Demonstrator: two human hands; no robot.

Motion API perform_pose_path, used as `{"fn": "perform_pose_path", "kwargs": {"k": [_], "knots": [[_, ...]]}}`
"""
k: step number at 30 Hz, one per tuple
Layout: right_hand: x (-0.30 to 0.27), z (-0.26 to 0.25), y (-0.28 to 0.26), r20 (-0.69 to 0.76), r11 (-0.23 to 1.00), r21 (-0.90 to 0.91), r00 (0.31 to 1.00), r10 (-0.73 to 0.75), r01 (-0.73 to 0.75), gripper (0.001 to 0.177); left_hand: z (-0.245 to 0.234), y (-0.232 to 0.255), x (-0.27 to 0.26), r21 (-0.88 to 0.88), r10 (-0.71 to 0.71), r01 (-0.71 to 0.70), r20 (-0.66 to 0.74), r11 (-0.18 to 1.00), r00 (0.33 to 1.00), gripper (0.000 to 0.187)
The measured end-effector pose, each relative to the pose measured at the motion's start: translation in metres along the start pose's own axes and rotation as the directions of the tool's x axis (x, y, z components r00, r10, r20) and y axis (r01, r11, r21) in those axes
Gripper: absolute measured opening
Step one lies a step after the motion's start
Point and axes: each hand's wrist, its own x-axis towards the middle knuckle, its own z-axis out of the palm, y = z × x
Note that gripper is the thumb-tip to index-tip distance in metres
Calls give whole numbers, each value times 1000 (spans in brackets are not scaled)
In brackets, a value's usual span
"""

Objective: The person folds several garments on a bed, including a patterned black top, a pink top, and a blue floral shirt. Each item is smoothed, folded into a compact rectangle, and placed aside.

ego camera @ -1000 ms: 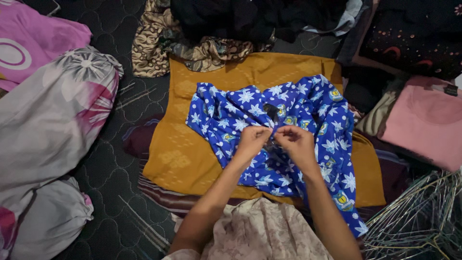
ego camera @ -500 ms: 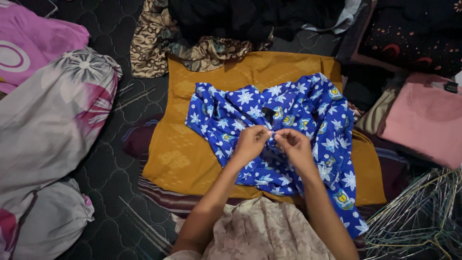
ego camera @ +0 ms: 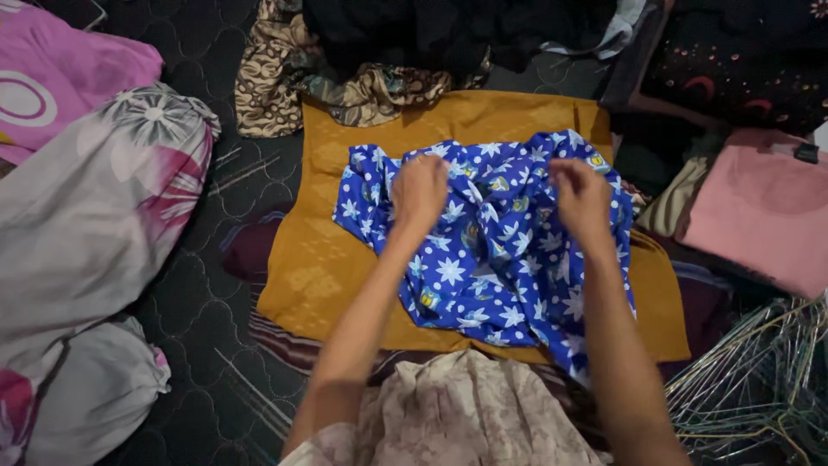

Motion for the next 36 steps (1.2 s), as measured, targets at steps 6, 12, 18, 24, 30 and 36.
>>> {"fn": "perform_pose_path", "kwargs": {"k": [6,12,18,24,30,36], "knots": [[35,26,43,262,782,-372,865,-427,499,82,17,-56,26,78,451,-451,20,889,892,72],[36,-45,8,465,822,-567,844,268,51,36,-36,-75,9,-15,39,-37,513,999,857,30],[107,-145,-66,181,998,18,982,61,-65,14,-144,-43,92,44,232,-230,-34,972,972,37],[189,-88,-89,65,794,605,991,-121,57,59,-102,-5,192,-711,-259,133,-71,691,963,47],[96,-35,-34,267,996,-42,962,-62,76,54,-6,3,73,-205,90,-71,88,976,992,86],[-65,-22,-26,349,903,-428,919,181,-15,42,-33,21,-111,168,-89,52,222,984,971,51]]}}
